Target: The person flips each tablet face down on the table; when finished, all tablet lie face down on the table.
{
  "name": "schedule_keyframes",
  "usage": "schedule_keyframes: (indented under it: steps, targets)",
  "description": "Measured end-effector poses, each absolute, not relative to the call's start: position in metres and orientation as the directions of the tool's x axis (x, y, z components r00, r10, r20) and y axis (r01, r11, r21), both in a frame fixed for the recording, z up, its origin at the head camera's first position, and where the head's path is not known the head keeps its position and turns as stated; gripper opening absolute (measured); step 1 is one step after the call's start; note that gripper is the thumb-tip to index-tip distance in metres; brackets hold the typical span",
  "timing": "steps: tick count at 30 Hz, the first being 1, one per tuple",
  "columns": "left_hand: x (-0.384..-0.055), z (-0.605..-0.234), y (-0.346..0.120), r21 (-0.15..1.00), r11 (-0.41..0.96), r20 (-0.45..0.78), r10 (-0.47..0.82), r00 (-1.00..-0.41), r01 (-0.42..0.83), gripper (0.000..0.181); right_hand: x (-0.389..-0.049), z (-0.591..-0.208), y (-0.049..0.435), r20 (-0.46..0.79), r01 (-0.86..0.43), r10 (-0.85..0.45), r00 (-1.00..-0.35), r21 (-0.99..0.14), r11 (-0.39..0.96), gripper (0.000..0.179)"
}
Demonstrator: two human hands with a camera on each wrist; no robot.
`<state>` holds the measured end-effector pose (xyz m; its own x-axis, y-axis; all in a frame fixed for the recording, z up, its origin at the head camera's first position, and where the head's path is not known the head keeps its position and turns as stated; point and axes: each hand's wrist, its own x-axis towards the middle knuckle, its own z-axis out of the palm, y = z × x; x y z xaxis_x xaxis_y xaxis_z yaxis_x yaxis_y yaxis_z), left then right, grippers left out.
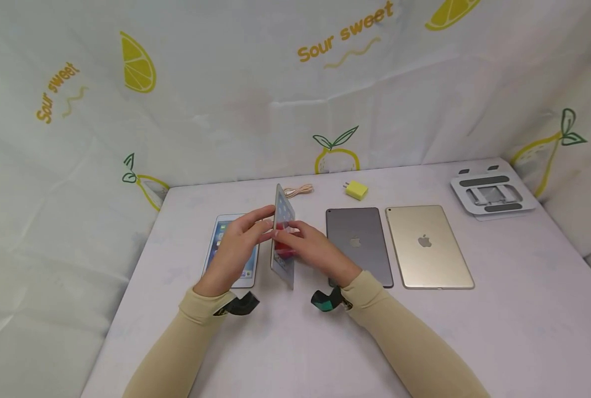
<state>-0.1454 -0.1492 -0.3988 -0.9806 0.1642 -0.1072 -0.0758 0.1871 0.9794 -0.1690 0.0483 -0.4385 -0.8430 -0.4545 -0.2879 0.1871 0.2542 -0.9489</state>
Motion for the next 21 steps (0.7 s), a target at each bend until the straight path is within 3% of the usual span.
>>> schedule_keyframes:
  steps: [21]
  targets:
    - [-0.1476,-0.4015,-0.1472,0.984,0.16,-0.102,0.178,-0.979,-0.074,0.052,-0.1682,-0.4395,0.0487,-0.262,0.2,-0.471,-0.842,-0.963,0.18,0.08]
